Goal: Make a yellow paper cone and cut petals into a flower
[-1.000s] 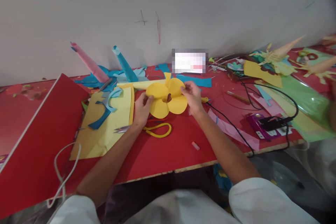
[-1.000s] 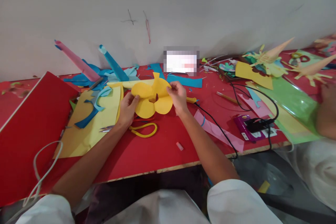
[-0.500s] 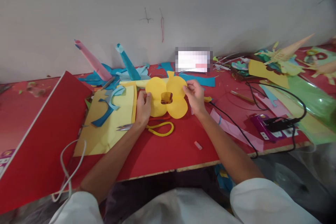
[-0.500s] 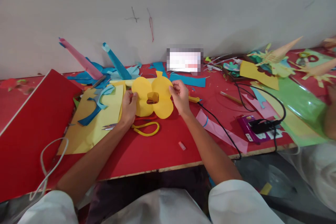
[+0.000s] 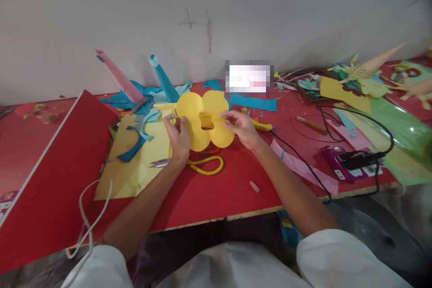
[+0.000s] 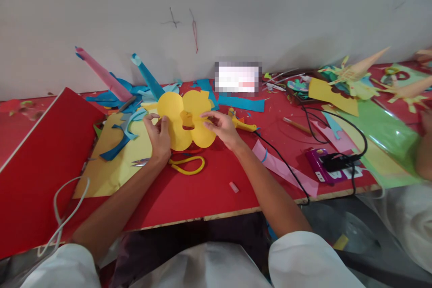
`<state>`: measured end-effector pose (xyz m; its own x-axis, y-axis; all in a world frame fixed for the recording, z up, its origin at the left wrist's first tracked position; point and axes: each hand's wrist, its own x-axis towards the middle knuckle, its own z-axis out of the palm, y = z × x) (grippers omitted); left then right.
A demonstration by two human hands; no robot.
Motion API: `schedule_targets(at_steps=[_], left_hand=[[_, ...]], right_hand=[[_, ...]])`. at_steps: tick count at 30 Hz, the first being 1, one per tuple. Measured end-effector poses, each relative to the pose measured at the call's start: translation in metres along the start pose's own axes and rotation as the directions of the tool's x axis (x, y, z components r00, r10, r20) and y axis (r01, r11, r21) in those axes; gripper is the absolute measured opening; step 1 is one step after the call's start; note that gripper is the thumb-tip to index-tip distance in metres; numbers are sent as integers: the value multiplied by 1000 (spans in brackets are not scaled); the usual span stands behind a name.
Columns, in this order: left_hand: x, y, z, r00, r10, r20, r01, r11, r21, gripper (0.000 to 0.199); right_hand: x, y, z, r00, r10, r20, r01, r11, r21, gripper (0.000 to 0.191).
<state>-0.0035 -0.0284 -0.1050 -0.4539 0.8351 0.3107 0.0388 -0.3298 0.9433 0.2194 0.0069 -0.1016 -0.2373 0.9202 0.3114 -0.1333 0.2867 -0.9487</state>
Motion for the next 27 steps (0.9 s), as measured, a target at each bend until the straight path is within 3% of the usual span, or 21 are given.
schedule_targets(at_steps=[7, 10, 14, 18, 27], left_hand=[[-4, 8, 6, 946, 99, 308, -98, 995, -18, 74], [-4, 6, 3, 939, 99, 330, -110, 994, 14, 67], [-1, 3, -1, 925, 112, 363, -163, 980, 112, 42], [2, -1, -1, 932, 38, 360, -80, 991, 103, 44], [12, -7, -5, 914, -67, 401, 86, 996, -30, 62]], right_hand=[[3, 3, -5, 988, -73, -137, 74, 997, 1, 21], [3, 3, -4, 990, -41, -134, 40, 999, -16, 21], [2, 4, -2, 992, 16, -123, -17, 1000, -12, 26], [1, 2, -4, 988, 27, -152, -29, 1000, -9, 31], [-2, -15, -12, 986, 121, 112, -115, 992, -61, 46]])
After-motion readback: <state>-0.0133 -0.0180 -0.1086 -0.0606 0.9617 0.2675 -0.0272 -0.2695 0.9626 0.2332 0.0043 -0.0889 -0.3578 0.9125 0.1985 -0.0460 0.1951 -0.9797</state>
